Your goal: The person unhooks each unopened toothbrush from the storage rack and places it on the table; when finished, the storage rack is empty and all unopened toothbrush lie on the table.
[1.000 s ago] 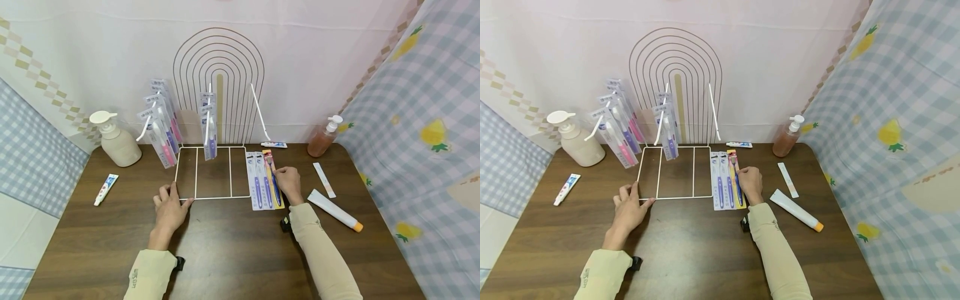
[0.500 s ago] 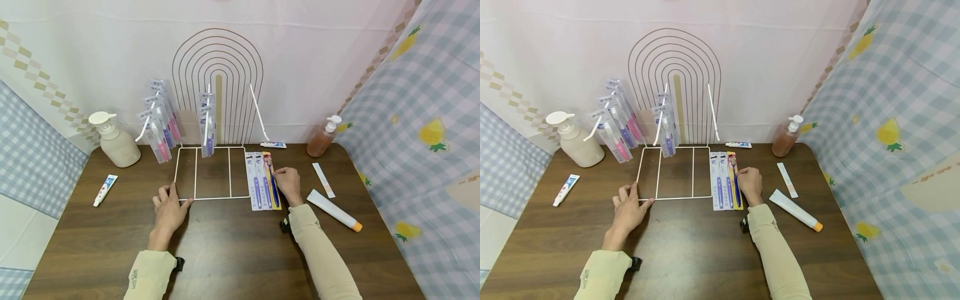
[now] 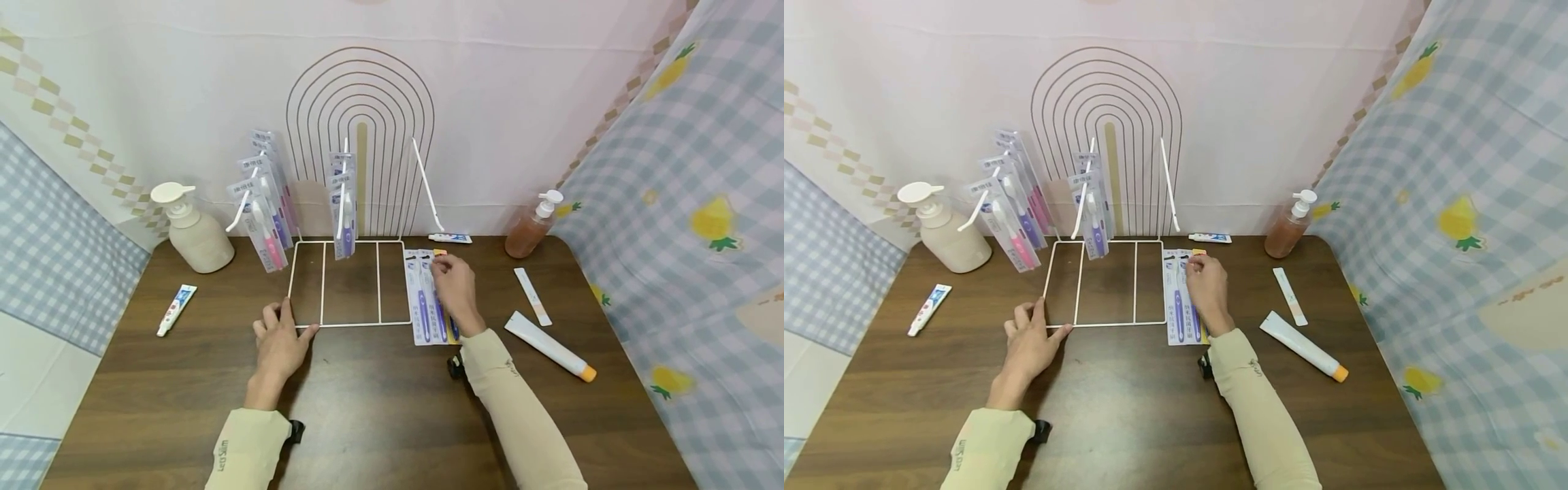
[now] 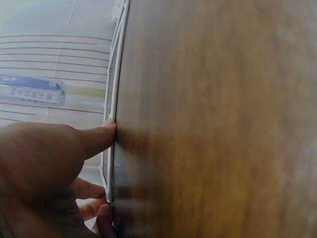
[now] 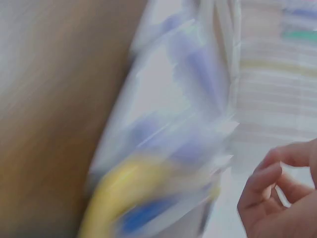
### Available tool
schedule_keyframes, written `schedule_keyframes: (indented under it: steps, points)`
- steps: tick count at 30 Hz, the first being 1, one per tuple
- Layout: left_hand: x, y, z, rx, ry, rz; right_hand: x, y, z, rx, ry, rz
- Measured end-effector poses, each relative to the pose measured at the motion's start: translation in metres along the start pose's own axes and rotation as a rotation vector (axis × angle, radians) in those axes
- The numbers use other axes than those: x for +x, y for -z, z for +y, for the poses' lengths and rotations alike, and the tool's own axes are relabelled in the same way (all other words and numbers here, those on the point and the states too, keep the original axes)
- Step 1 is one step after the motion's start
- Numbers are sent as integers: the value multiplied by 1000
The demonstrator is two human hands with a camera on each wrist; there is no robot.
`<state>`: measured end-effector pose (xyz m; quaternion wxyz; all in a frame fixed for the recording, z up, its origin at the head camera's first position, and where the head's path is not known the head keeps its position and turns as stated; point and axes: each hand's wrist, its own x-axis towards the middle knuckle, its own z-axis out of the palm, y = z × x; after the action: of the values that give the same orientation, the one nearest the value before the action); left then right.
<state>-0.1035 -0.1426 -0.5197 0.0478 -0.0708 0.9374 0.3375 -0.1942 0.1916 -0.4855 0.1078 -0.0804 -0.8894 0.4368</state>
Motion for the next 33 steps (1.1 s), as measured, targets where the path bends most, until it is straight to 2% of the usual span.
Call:
schedule_keyframes:
  steps: [3, 7, 12, 17, 20, 26, 33]
  points:
    - [0, -3, -2, 14, -10, 3, 2, -7, -31, 130, 123, -41]
    - [1, -11, -3, -4, -18, -8, 3, -10, -69, 251, 243, -109]
    - [-2, -17, 0, -29, -20, 7, 3, -16, -103, 292, 359, -181]
    - [-4, -13, 2, -28, -9, 27, 5, -29, -126, 350, 343, -276]
    - [-4, -10, 2, -26, -1, 24, 7, -36, -136, 393, 327, -297]
    - [0, -7, -4, -27, -7, 16, 6, -44, -147, 418, 342, -259]
    - [5, -8, -12, -27, -24, 21, 5, -46, -147, 455, 339, -219]
